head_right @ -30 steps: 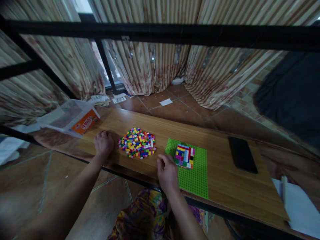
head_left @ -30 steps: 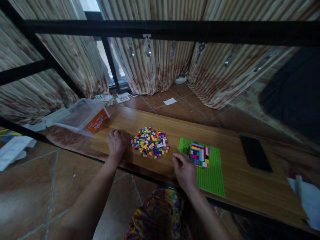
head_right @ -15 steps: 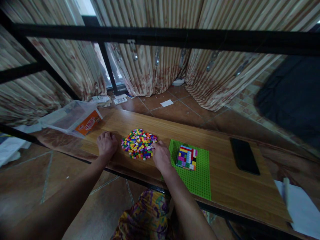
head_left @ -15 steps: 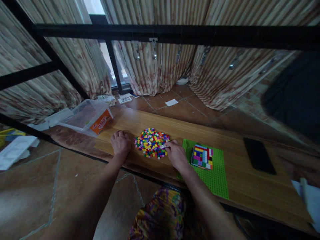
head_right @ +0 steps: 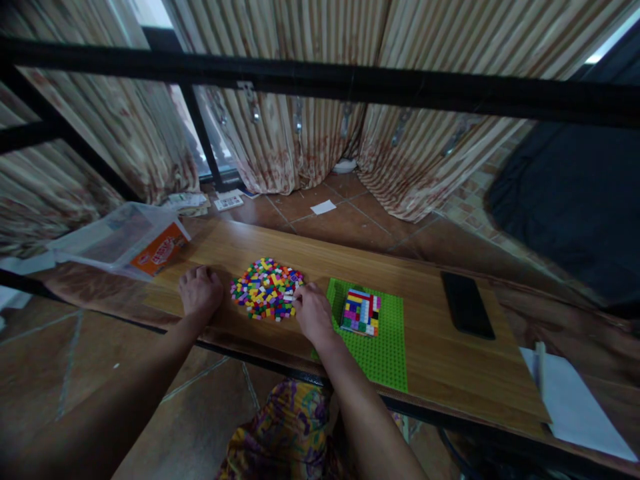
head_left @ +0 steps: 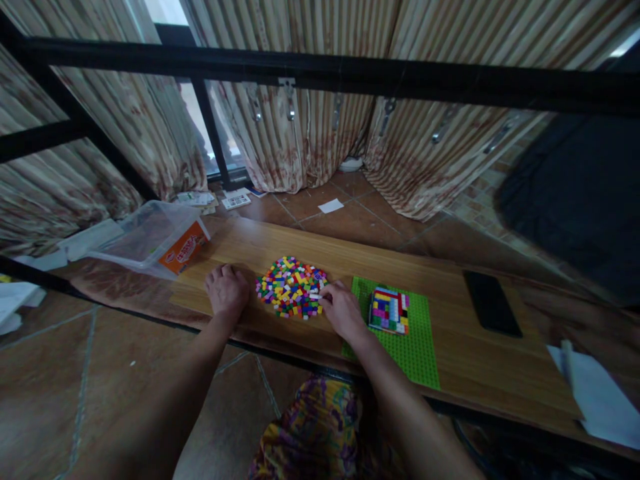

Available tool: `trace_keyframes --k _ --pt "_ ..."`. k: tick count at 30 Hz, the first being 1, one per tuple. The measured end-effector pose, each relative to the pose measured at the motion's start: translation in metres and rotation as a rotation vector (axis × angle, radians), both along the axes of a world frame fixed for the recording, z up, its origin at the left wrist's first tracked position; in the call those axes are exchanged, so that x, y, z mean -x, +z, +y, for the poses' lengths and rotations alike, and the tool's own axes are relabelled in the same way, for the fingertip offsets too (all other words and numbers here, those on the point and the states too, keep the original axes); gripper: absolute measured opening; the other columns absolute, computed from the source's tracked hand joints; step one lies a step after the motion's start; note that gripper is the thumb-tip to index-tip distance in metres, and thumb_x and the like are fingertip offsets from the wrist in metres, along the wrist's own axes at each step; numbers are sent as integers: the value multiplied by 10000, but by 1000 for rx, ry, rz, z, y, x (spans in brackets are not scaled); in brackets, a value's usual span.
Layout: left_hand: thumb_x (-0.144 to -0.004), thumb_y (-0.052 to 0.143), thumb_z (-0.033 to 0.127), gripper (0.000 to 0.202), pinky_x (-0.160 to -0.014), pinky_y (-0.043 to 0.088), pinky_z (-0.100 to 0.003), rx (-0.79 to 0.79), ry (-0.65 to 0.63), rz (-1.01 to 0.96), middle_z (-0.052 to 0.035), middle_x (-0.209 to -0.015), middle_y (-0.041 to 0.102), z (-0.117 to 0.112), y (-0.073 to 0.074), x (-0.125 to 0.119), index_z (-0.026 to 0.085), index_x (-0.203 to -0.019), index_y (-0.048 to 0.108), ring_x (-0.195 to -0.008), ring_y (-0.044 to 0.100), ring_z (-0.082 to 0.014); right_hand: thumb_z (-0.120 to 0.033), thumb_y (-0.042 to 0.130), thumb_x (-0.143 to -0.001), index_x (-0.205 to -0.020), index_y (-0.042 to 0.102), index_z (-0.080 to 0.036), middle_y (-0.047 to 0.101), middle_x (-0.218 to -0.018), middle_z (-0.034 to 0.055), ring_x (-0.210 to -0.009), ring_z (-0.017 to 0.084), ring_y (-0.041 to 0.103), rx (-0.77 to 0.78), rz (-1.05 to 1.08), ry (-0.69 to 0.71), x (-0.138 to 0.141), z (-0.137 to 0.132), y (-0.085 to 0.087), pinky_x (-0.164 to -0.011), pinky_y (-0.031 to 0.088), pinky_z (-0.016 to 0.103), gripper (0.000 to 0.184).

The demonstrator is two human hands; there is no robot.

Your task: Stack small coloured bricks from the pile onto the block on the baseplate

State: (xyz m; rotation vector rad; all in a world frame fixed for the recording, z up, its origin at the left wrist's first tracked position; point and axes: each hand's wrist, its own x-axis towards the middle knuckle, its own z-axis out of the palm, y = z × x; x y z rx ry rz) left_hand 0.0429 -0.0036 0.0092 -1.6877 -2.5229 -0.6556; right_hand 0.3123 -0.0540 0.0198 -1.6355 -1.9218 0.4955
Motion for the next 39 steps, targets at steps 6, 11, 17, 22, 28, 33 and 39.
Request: trace_keyframes --k 6,11,17,22,28,33,39 --pt "-894 390 280 412 -1032 385 -508 -7 4 -8 -212 -1282 573 0 -2 1 98 -1199 599 -1211 487 -361 -125 624 -824 -779 664 -213 626 -870 19 -797 165 602 4 46 -4 -2 -1 -1 -758 457 288 107" --pt "-898 392 281 398 -1050 373 -499 -7 4 4 -224 -1275 571 0 -2 0 96 -1184 596 -1221 478 -348 -197 590 -872 -796 670 -208 633 -838 19 -762 166 606 -15 154 -26 -5 -10 5 -732 455 287 111" --pt "-897 401 284 402 -1044 381 -507 1 6 8 -229 -1274 577 0 -1 0 90 -1192 596 -1210 487 -354 -276 546 -932 -855 682 -223 637 -851 22 -748 162 601 -85 240 -38 -13 -40 35 -706 463 281 166" --pt "-894 405 283 399 -1038 384 -532 -7 -1 -4 -226 -1285 570 1 0 0 95 -1185 603 -1224 477 -371 -351 545 -944 -875 716 -239 662 -928 53 -879 204 616 -191 156 -177 -50 -65 44 -792 482 331 216" --pt "-899 405 288 404 -1027 396 -540 18 7 12 -234 -1269 573 1 3 0 77 -1178 605 -1218 488 -383 -405 531 -932 -855 736 -226 664 -950 77 -938 240 600 -219 -9 -314 -101 -66 36 -864 469 391 283" --pt "-891 428 281 379 -1022 404 -529 28 7 28 -225 -1241 580 1 4 0 95 -1171 603 -1206 499 -369 -348 510 -917 -818 737 -207 658 -942 89 -896 232 586 -159 -112 -344 -108 -55 36 -834 457 370 284" --pt "-905 417 297 408 -1031 391 -531 29 4 19 -227 -1270 570 3 1 1 81 -1200 595 -1219 488 -375 -298 510 -880 -794 723 -202 658 -915 86 -859 227 588 -107 -137 -410 -104 -50 39 -807 446 358 248"
